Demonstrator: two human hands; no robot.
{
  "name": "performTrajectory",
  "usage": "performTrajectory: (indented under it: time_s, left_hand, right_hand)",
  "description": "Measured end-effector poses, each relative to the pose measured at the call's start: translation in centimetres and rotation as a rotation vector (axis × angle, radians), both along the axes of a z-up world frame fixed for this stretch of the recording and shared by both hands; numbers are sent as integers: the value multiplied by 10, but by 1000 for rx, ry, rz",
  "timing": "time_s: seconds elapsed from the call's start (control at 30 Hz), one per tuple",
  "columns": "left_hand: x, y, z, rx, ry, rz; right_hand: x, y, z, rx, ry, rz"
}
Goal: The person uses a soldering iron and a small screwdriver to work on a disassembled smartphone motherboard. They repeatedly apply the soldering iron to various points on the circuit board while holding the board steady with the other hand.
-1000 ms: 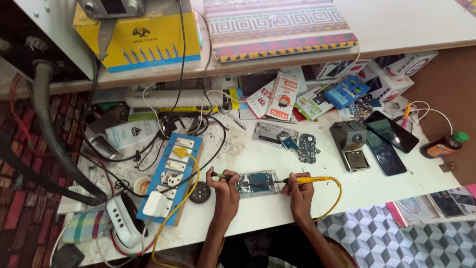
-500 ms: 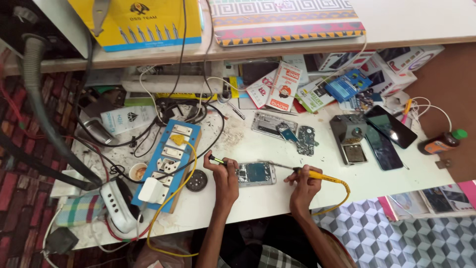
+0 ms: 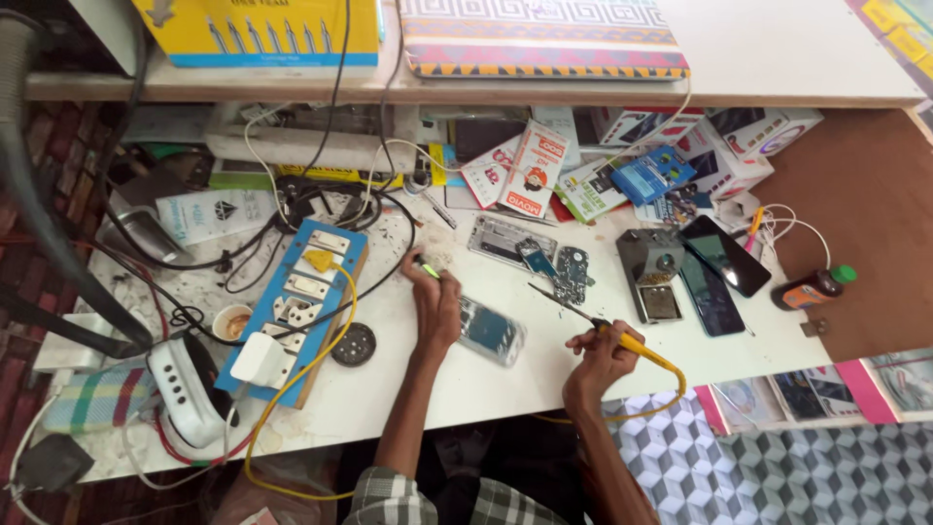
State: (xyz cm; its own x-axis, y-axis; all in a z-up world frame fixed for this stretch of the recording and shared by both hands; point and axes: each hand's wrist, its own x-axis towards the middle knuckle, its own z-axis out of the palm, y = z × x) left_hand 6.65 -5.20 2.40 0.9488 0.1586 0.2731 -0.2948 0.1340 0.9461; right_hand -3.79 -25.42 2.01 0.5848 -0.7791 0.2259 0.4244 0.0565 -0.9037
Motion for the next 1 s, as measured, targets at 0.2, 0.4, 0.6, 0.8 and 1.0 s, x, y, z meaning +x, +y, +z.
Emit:
performTrajectory:
  time_s: [0.2,0.4,0.6,0.8,1.0]
  left_hand:
    - [29,-8,-17,-119,-13,-458]
    - [22,-35,-8,-356,-52,-223]
    - [-20,-59,2,-550,62,269]
    - [-30,-52,10,-125,32,243]
    - [-21,-53,18,83,98,293]
  right_hand:
    - [1,-3,-6,77,8,2]
    - [3,9,-8,193,77,-16]
    - [1,15,-10,138,62,44]
    - [1,9,-17,237,18,-10]
    - [3,6,-19,316,41,-43]
